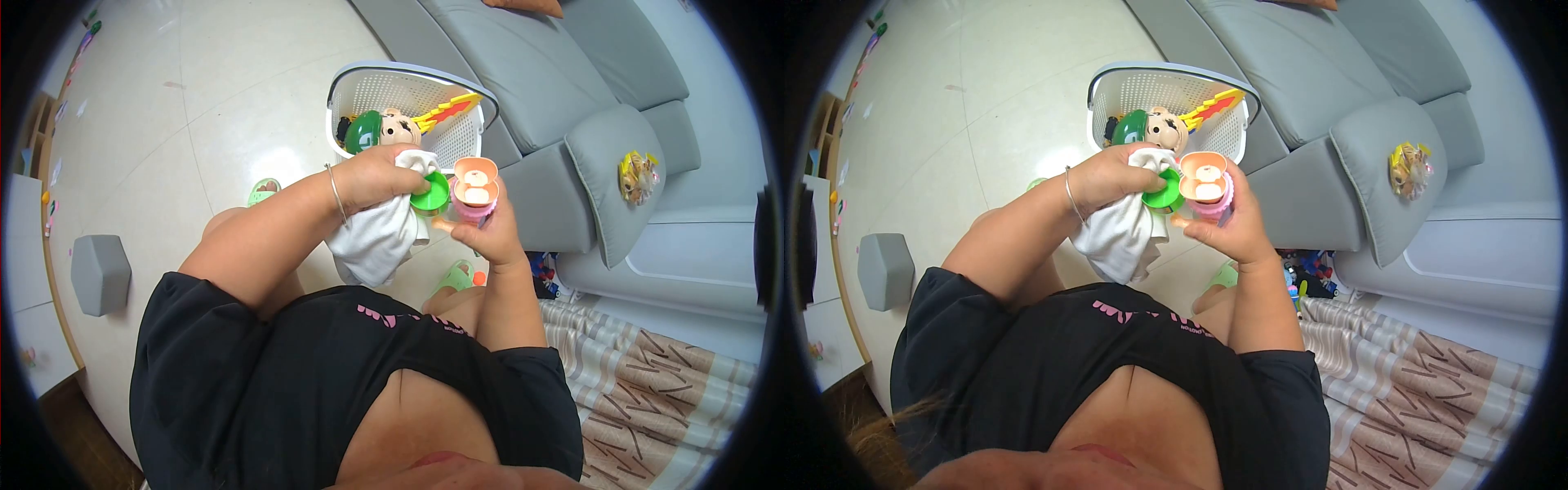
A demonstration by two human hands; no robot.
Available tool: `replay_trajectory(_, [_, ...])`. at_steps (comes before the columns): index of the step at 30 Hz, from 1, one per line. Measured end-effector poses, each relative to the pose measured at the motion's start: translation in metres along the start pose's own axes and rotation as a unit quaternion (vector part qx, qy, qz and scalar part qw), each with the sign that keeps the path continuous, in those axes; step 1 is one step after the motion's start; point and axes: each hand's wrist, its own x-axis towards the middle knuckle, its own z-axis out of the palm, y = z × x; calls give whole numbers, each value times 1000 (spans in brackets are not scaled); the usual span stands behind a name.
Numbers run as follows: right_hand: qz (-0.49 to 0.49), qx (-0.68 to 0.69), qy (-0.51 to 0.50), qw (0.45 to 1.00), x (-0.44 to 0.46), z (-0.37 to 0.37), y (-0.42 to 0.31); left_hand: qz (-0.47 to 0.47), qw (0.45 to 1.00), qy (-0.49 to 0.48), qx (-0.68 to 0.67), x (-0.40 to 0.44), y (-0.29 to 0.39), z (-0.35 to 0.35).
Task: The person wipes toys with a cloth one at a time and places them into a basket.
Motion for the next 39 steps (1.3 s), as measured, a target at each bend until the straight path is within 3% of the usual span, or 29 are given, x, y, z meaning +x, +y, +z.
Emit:
replay_trajectory(4, [2,-16,-23,1000,-3,5,-7,-3,1000,12,15,1,-4,-1])
replay_trajectory(10, [-21,-165,58,984,0,12,-14,68,964,78,245,-2,2,1])
replay_trajectory(12, [11,-162,79,984,-1,6,-12,159,894,127,399,-12,11,4])
replay_trajectory(13, [-14,-198,77,977,-1,-1,-2,159,894,125,399,-13,11,1])
replay_trajectory(15, [5,-182,78,980,-1,-3,-6,247,798,26,548,-15,12,-4])
replay_trajectory(16, [24,-164,77,983,0,-3,-8,247,799,25,548,-16,13,-2])
replay_trajectory(19, [32,-199,102,974,-2,3,-4,157,703,-48,692,-24,17,3])
replay_trajectory(20, [34,-198,100,975,-3,4,-3,155,704,-47,691,-24,15,5])
replay_trajectory(22, [-26,-349,81,933,-2,5,-4,115,642,-44,757,-20,10,8])
replay_trajectory(23, [-26,-348,80,934,0,4,-5,114,643,-43,756,-18,7,9])
replay_trajectory(25, [-127,-428,111,888,6,5,-8,106,648,33,753,-15,1,9])
replay_trajectory(29, [-153,-463,123,864,7,9,-11,98,695,26,712,-14,3,9])
replay_trajectory(31, [-153,-478,116,857,7,14,-11,20,701,-32,712,-12,2,7])
replay_trajectory(35, [-128,-500,86,852,7,19,-8,19,712,-92,696,-16,7,5])
replay_trajectory(38, [-150,-491,85,854,9,18,-5,-20,750,-110,652,-14,7,-6])
replay_trajectory(39, [-153,-476,94,861,9,14,-6,28,805,-82,587,-15,6,-8])
